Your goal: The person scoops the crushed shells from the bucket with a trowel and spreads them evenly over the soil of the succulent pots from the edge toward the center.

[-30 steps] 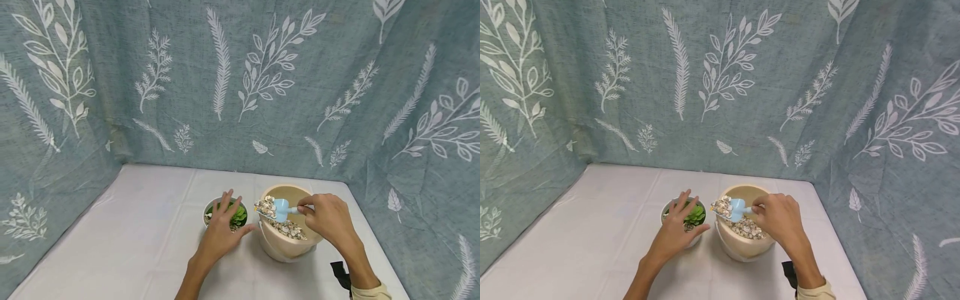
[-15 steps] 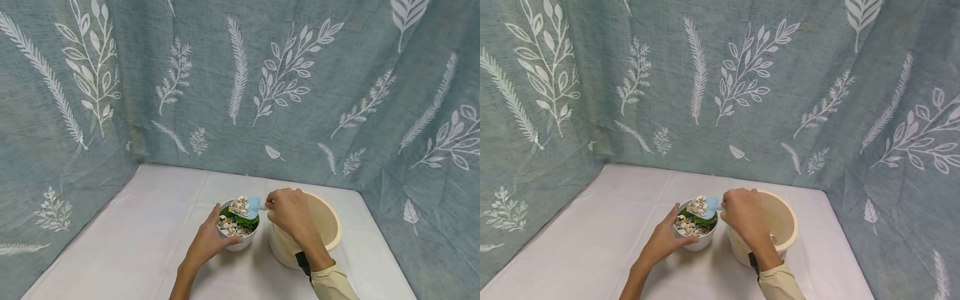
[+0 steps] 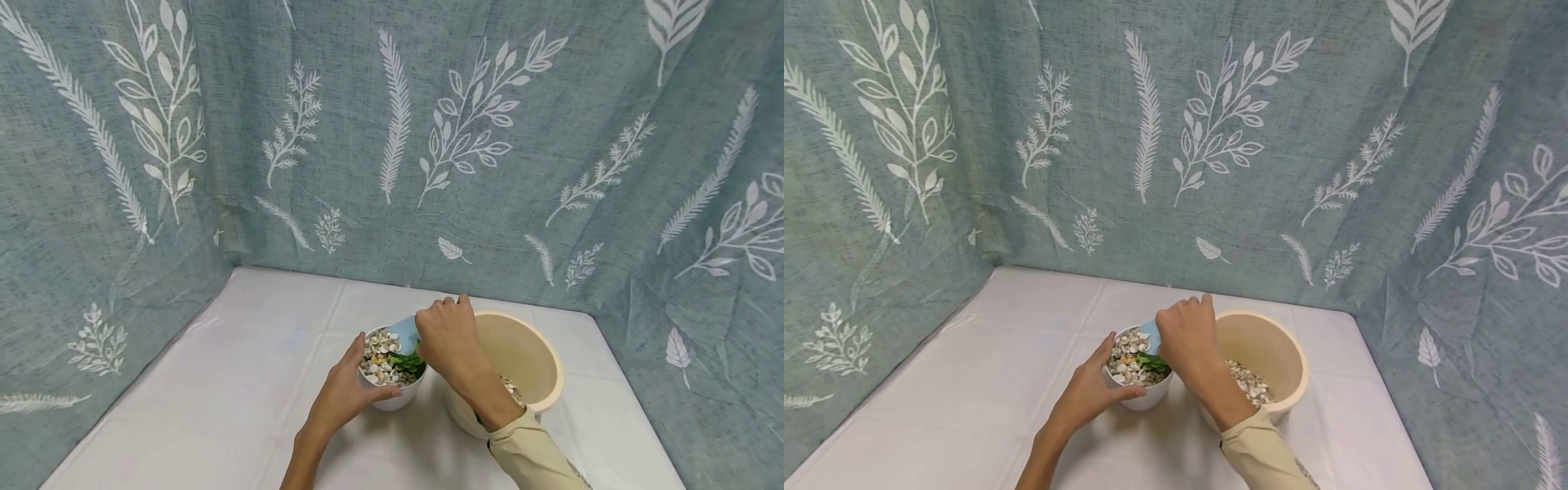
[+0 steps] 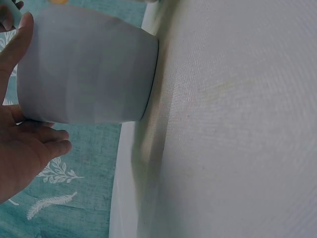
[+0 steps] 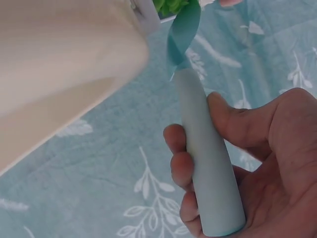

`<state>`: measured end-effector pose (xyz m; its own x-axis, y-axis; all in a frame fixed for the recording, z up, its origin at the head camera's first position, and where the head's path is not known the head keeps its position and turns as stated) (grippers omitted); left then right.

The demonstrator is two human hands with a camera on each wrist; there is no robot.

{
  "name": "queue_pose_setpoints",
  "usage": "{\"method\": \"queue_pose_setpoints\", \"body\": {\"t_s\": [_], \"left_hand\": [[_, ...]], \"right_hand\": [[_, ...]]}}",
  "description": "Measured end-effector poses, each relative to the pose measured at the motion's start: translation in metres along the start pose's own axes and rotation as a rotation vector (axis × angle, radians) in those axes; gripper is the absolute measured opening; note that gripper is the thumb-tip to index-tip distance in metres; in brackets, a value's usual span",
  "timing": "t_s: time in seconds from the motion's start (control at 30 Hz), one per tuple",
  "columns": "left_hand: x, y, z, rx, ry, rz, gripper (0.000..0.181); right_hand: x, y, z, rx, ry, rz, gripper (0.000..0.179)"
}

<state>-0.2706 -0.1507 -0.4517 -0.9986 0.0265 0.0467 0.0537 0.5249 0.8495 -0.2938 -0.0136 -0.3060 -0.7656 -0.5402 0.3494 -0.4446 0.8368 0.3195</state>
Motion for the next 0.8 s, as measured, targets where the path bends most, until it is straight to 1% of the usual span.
{"method": "queue_pose_setpoints", "body": {"t_s": [0.13,0.23,0.33,0.43,0.5,0.63,0.8], "left_hand": [[0.0,-0.001,0.001,0.001,0.002,-0.004,0.129],[0.0,0.0,0.001,-0.002,0.002,-0.003,0.129],[0.0,0.0,0.002,-0.004,0.0,-0.004,0.129],[0.001,-0.001,0.002,-0.01,0.0,-0.008,0.128],[0.001,-0.002,0.002,-0.012,0.0,-0.01,0.129],[0.002,-0.003,0.002,-0.021,0.003,-0.01,0.128],[0.003,-0.004,0.002,-0.028,0.002,-0.009,0.128]], "right_hand": [[-0.001,-0.001,-0.005,-0.072,0.062,0.003,0.038],[-0.003,-0.002,-0.009,-0.131,0.121,0.006,0.041],[-0.005,-0.003,-0.014,-0.172,0.181,0.012,0.05],[-0.006,-0.004,-0.018,-0.194,0.24,0.01,0.057],[-0.007,-0.005,-0.02,-0.207,0.278,0.005,0.058],[-0.01,-0.005,-0.025,-0.226,0.334,0.001,0.053],[-0.017,0.004,-0.03,-0.205,0.352,0.02,0.038]]}}
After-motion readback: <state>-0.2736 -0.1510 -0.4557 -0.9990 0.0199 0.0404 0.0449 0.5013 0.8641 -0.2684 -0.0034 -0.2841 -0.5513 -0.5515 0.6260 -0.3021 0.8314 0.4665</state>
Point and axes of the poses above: each hand's wrist, its own x-axis towards the middle knuckle, its own z-axis out of the palm, y = z × x, the point moved 9 cm from there along x, towards the middle knuckle, and after that the axes turned 2 degrees about -z, right-handed, at the moved point
